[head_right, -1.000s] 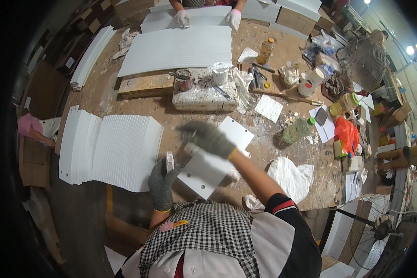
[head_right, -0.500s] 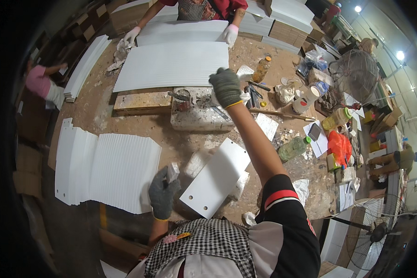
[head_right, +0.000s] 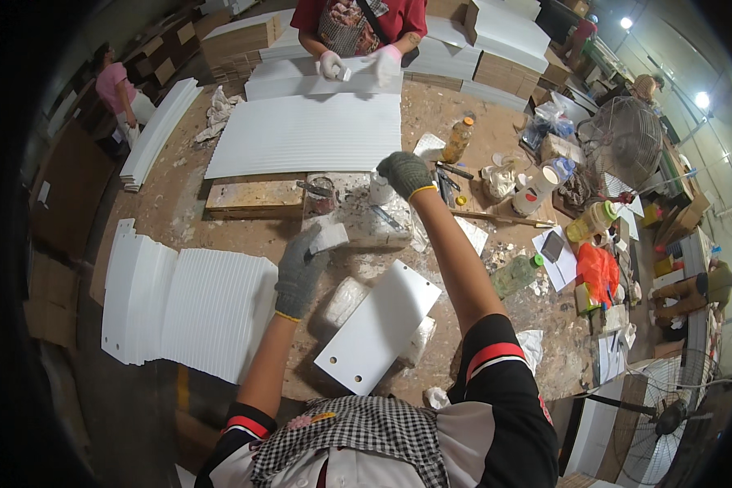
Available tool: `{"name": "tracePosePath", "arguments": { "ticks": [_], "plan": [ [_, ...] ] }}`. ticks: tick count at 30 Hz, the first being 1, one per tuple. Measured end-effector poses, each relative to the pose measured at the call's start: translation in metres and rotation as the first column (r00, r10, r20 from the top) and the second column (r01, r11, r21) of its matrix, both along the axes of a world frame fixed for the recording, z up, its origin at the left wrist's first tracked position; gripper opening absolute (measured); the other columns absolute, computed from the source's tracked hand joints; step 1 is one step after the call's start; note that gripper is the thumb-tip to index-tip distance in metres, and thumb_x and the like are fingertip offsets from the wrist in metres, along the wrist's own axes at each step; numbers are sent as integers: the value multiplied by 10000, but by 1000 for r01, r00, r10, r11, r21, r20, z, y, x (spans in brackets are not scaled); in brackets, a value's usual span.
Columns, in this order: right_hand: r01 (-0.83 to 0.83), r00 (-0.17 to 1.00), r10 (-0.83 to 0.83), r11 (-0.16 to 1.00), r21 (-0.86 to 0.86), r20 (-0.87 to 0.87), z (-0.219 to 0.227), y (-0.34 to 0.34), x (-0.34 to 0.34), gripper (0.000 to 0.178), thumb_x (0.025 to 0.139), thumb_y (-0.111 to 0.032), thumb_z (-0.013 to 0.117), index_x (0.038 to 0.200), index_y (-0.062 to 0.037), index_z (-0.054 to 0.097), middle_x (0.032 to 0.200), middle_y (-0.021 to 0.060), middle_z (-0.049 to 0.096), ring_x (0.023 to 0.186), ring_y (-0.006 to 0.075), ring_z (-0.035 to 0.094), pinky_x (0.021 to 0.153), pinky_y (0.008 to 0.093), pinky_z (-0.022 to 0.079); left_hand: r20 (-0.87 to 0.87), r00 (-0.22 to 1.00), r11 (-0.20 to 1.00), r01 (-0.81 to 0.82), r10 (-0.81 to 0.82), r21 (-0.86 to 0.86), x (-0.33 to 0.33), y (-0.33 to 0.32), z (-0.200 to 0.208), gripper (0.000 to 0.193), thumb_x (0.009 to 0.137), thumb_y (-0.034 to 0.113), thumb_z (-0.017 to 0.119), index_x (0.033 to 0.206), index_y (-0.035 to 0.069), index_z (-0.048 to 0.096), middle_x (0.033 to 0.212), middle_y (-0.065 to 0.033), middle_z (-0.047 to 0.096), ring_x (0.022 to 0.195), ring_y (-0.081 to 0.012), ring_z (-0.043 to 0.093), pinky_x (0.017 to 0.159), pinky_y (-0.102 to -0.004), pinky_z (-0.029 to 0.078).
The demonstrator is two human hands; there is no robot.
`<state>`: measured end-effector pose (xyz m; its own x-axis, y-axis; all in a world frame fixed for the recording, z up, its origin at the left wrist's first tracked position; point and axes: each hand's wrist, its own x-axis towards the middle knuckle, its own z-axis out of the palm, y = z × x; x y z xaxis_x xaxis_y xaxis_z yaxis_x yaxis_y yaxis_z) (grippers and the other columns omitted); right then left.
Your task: The person repeatedly wipes white rectangular panels with a cloth, flipping each panel and moving it to a stack after cleaning. The person handles the panels one at a time and uses a cloth to wipe both sides.
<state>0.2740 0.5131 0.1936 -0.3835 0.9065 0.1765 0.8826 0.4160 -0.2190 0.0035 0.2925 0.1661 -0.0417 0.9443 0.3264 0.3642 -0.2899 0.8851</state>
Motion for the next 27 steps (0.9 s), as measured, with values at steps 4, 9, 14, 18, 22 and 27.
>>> {"name": "tracePosePath", "arguments": {
  "ticks": [4,9,14,18,22,27],
  "plan": [
    [127,934,-105,991,43,-342,4,6,21,262,965,-286,682,1058,-76,807,1035,151,784,844,319,755,804,436,587,181,983,996,-20,35,-84,6,28,-9,477,876,27,766,1334,34,634,1300,-153,657,1183,-270,642,1054,-378,515],
    [22,104,-532,846,-533,-840,-53,-16,62,232,942,-205,743,1019,13,758,820,115,739,603,192,665,624,338,560,213,974,995,-63,79,-78,14,54,-32,440,868,64,804,1274,35,639,1206,-86,697,1088,-182,666,957,-323,547],
    [78,25,-405,912,-402,-914,-90,-59,92,109,990,-126,703,1018,-21,707,878,74,711,767,189,696,622,287,558,203,973,992,-97,112,-83,36,72,-52,487,792,79,862,1244,71,680,1216,-109,707,1123,-244,669,1014,-365,538],
    [-184,-406,-430,903,-389,-806,-52,-114,60,132,1010,-71,688,1112,12,678,948,82,708,793,171,693,682,267,597,294,952,989,-47,86,-137,54,78,-45,520,790,75,858,1275,71,670,1213,-110,718,1084,-222,682,985,-350,540],
    [32,112,-222,975,-220,-969,-12,-167,14,173,1026,-75,682,1175,7,713,981,113,761,879,187,736,783,326,622,284,954,980,-38,94,-197,63,72,-29,444,843,36,830,1251,24,655,1171,-56,686,1026,-143,665,908,-301,576],
    [-11,910,220,861,508,-352,0,-203,9,242,974,54,666,1204,-4,712,1094,119,762,964,213,735,840,333,618,622,781,978,85,53,-191,60,59,-18,466,845,-1,819,1267,16,622,1174,-77,678,1035,-158,656,910,-305,572]
  ]
}}
